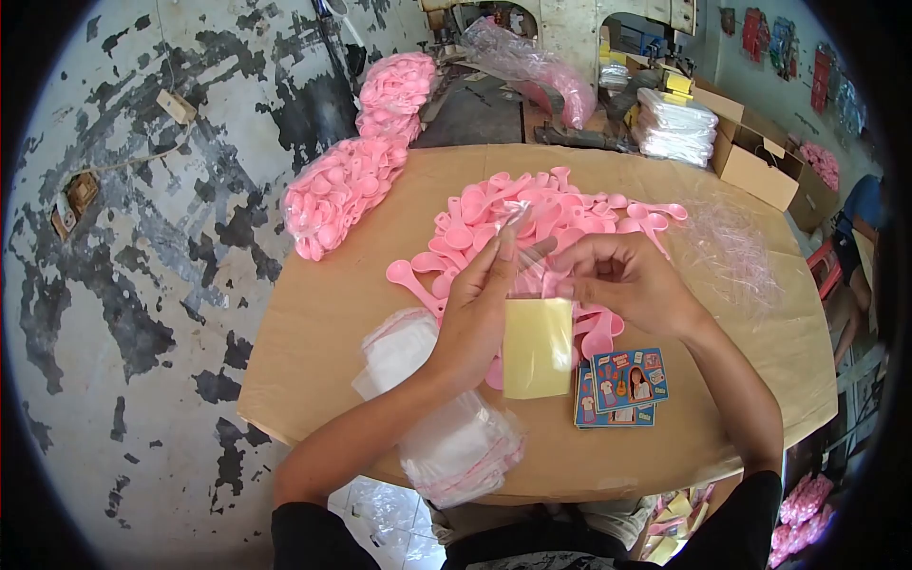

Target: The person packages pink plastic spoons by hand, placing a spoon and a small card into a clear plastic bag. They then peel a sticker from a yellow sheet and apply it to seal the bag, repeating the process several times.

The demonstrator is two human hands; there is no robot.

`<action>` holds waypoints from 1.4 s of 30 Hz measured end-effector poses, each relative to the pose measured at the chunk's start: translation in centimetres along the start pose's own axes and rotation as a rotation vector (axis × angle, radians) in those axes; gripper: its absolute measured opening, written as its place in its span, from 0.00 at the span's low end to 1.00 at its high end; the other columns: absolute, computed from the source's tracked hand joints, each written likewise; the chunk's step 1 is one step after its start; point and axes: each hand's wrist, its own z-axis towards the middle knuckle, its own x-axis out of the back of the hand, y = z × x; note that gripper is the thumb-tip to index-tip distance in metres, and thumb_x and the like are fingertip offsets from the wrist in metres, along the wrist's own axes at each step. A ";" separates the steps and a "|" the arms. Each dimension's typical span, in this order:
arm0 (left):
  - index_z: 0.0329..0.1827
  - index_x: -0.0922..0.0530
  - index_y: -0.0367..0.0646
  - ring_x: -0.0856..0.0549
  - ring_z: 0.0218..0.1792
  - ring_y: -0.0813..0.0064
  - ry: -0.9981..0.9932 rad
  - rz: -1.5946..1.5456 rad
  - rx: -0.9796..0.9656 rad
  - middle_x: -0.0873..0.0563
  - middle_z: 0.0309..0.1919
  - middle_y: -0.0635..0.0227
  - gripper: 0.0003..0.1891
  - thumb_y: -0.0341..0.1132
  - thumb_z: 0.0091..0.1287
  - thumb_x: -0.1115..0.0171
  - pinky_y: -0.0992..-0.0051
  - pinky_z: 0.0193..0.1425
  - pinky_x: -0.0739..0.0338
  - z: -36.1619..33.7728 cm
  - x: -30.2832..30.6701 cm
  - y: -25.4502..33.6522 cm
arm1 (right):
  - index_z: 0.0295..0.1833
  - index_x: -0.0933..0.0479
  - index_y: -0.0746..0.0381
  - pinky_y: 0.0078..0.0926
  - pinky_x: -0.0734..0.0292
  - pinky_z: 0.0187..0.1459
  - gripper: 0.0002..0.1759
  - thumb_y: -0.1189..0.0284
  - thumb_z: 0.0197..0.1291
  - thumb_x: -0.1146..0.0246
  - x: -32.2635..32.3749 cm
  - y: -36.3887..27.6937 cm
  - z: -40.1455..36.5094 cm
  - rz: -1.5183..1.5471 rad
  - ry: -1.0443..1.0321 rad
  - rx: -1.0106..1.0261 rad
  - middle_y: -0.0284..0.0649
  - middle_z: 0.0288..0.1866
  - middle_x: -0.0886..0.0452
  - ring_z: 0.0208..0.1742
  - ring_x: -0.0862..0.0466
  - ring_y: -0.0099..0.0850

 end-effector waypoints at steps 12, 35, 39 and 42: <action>0.70 0.34 0.43 0.18 0.54 0.75 -0.142 0.165 -0.004 0.21 0.60 0.61 0.21 0.41 0.79 0.55 0.75 0.53 0.18 0.4 0.6 0.3 | 0.50 0.17 0.67 0.18 0.20 0.45 0.11 0.76 0.64 0.36 1.2 -0.7 -0.1 -0.047 0.034 0.028 0.37 0.44 0.13 0.42 0.19 0.17; 0.45 0.24 0.38 0.17 0.43 0.83 -0.446 0.473 -0.079 0.19 0.40 0.69 0.07 0.27 0.73 0.52 0.80 0.43 0.19 0.2 3.4 3.5 | 0.35 0.14 0.62 0.28 0.25 0.41 0.13 0.86 0.45 0.40 3.0 -1.4 -0.6 -0.416 -0.140 0.516 0.38 0.29 0.16 0.32 0.19 0.31; 0.42 0.28 0.39 0.16 0.43 0.84 -0.417 0.602 -0.132 0.20 0.37 0.71 0.07 0.28 0.67 0.37 0.81 0.39 0.18 0.6 3.6 2.3 | 0.38 0.18 0.65 0.26 0.23 0.38 0.12 0.84 0.47 0.42 4.2 -2.3 -1.0 -0.496 -0.186 0.434 0.40 0.31 0.15 0.33 0.17 0.29; 0.44 0.28 0.40 0.15 0.44 0.83 -0.384 0.628 -0.063 0.20 0.39 0.71 0.13 0.26 0.62 0.32 0.80 0.40 0.17 0.4 3.3 2.9 | 0.46 0.21 0.65 0.23 0.21 0.38 0.14 0.83 0.52 0.41 3.3 -3.8 -2.0 -0.367 -0.039 0.199 0.40 0.37 0.14 0.37 0.16 0.25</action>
